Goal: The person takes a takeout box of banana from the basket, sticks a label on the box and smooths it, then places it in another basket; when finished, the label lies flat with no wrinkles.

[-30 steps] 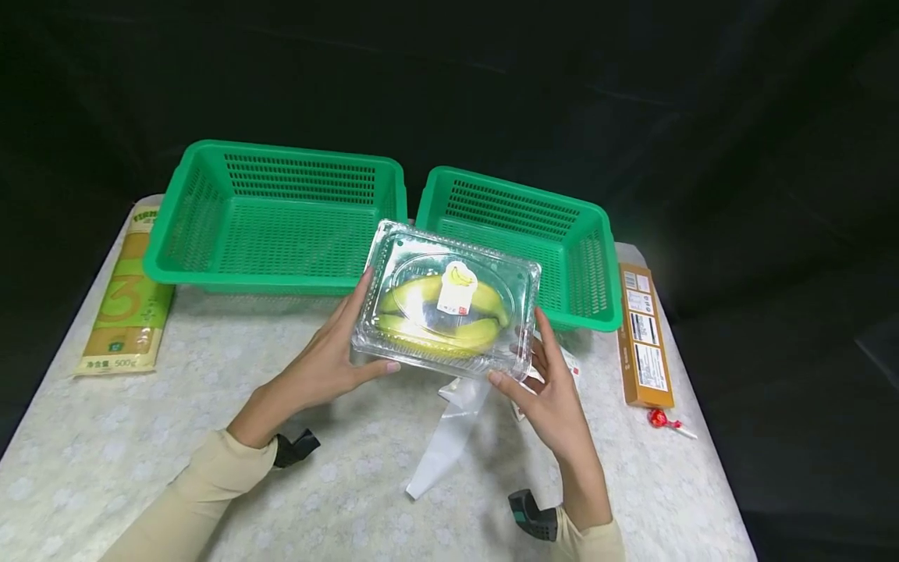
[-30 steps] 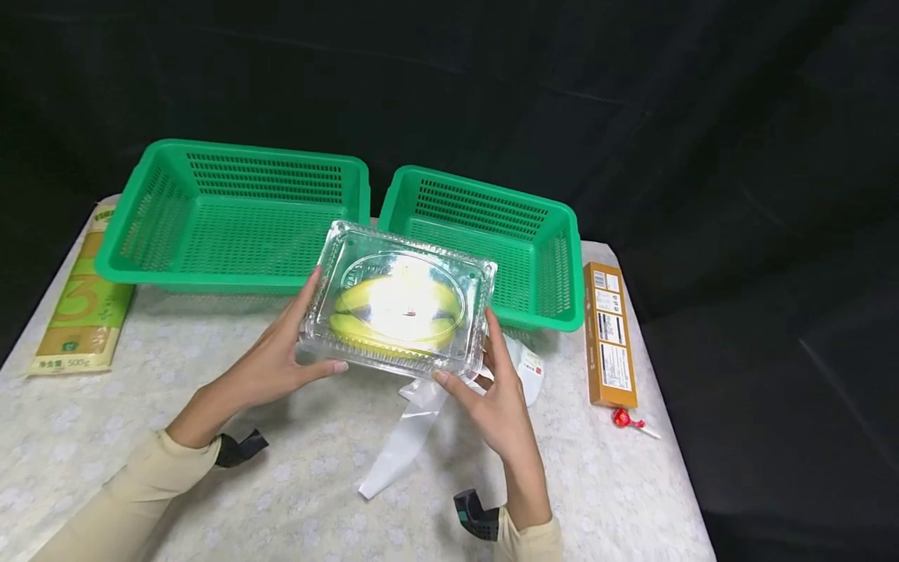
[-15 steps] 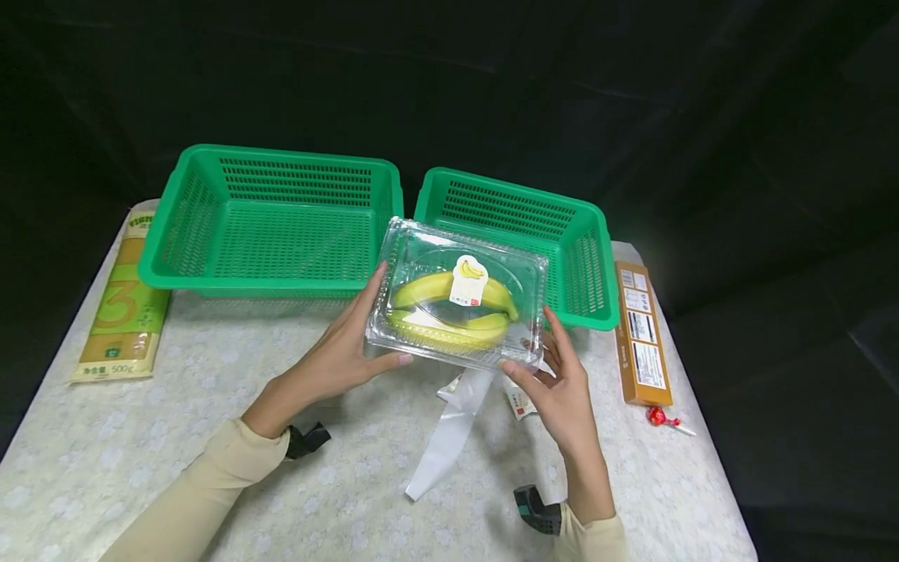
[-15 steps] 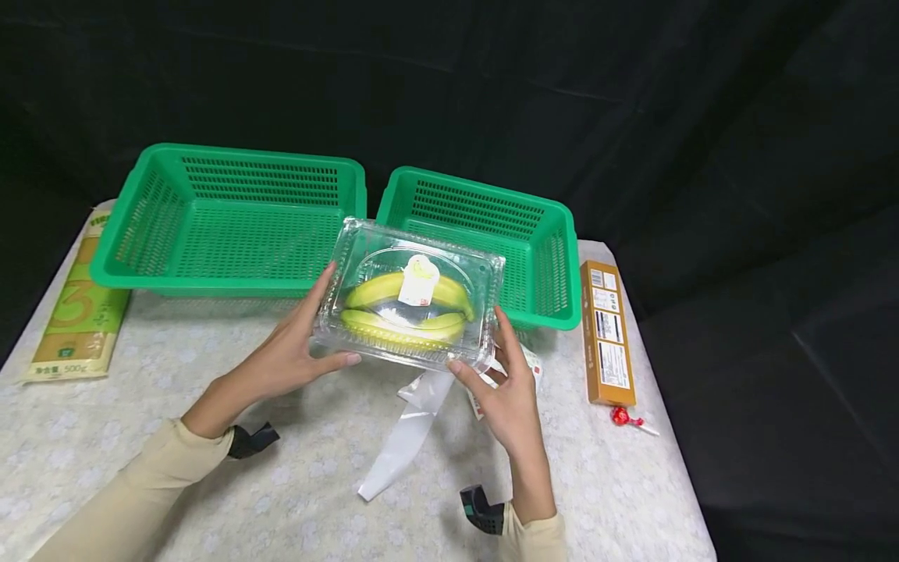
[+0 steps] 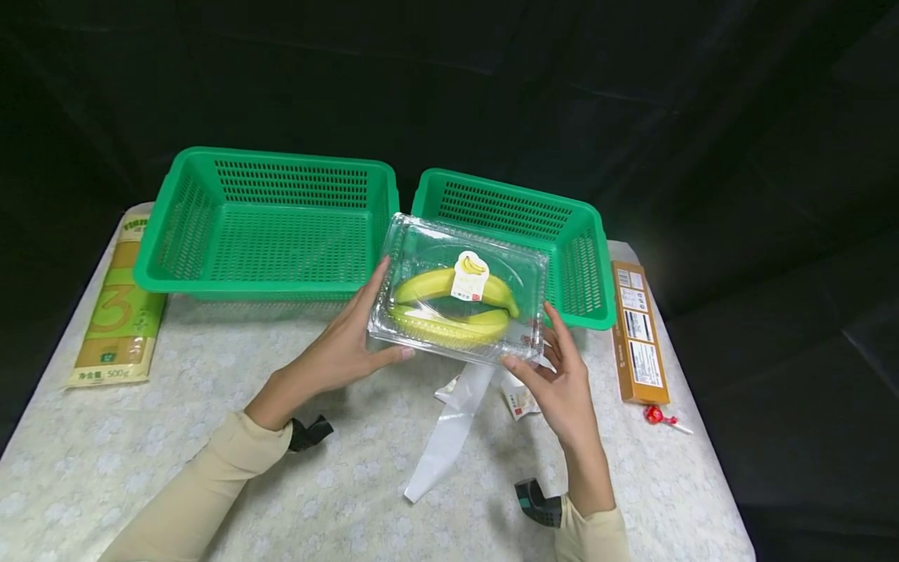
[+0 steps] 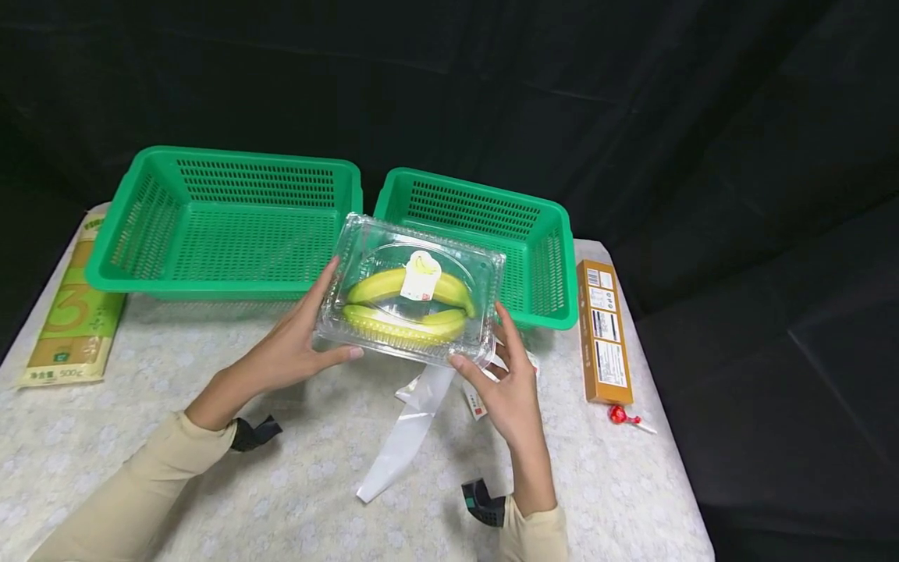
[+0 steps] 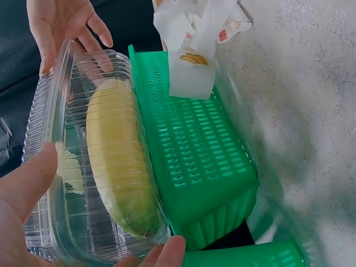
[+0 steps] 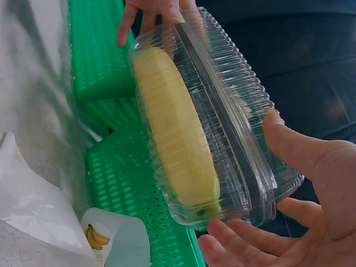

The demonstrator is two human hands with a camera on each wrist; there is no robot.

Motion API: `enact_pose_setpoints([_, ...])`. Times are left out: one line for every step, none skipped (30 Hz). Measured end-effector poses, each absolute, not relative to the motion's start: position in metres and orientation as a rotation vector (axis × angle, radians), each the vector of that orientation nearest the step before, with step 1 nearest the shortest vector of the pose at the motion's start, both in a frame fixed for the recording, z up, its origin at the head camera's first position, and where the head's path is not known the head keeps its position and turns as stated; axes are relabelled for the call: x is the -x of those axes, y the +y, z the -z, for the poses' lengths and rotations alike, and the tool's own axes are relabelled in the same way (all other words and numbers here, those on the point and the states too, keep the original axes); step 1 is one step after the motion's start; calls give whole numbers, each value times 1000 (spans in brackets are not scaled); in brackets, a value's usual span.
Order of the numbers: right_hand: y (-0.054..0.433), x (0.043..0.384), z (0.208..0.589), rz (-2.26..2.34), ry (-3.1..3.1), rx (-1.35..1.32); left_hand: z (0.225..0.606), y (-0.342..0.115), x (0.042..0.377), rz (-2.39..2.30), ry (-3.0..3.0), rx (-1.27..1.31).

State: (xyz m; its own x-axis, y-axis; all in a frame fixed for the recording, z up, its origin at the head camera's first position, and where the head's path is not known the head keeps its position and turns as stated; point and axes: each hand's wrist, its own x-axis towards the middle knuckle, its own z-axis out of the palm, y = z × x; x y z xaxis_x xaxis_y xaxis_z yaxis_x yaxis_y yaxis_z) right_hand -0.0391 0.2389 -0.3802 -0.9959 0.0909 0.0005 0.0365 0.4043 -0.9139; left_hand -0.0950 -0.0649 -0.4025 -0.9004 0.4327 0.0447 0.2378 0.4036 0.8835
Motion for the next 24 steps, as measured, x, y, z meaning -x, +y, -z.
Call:
enact_pose_setpoints([239,40,380,-1690,-2587,114,402,-65,96,-1505,2462,-588])
enact_pose_setpoints([239,40,380,-1695,-2584,109,402,-65,96,-1506,2459,-581])
enact_pose_setpoints([239,41,380,-1699,-2583,103,403,-65,96,-1508,2457,-577])
enact_pose_setpoints([239,41,381,-1703,-2580,99,403,-65,97,-1509,2458,-575])
enact_pose_setpoints([239,41,381,-1707,-2579,96,403,-65,97,-1510,2459,-576])
enact_pose_setpoints([239,42,381,-1709,-2577,95,403,-65,97,-1510,2459,-578])
enact_pose_setpoints([239,42,381,-1709,-2577,97,403,-65,97,-1509,2460,-579])
enact_pose_setpoints([239,42,381,-1709,-2579,96,403,-64,97,-1510,2461,-580])
enact_pose_setpoints([239,42,381,-1707,-2581,97,403,-64,97,-1511,2460,-580])
enact_pose_setpoints([239,42,381,-1706,-2584,99,403,-64,97,-1512,2460,-581])
enact_pose_setpoints([240,42,381,-1704,-2586,100,403,-64,97,-1515,2459,-582])
enact_pose_setpoints([240,42,381,-1702,-2588,102,403,-63,98,-1517,2457,-583])
enact_pose_setpoints([240,42,381,-1698,-2591,106,403,-63,98,-1519,2454,-585])
enact_pose_setpoints([240,41,381,-1696,-2594,109,403,-63,98,-1520,2453,-587])
enact_pose_setpoints([241,41,380,-1697,-2594,113,403,-62,98,-1519,2452,-589])
enact_pose_setpoints([241,41,380,-1696,-2595,115,403,-62,98,-1519,2451,-593])
enact_pose_setpoints([241,41,380,-1696,-2595,118,402,-62,99,-1516,2451,-595])
enact_pose_setpoints([241,41,380,-1697,-2595,121,402,-62,99,-1513,2451,-595])
enact_pose_setpoints([241,41,380,-1700,-2593,123,402,-61,99,-1511,2451,-597])
enact_pose_setpoints([242,42,380,-1702,-2592,125,402,-61,100,-1509,2452,-598])
enact_pose_setpoints([242,42,380,-1702,-2592,126,402,-61,101,-1509,2452,-599])
enact_pose_setpoints([242,42,381,-1704,-2591,129,402,-60,101,-1510,2452,-602])
enact_pose_setpoints([243,43,381,-1704,-2591,136,402,-60,102,-1508,2455,-605])
enact_pose_setpoints([243,43,381,-1704,-2592,140,402,-60,103,-1506,2457,-609])
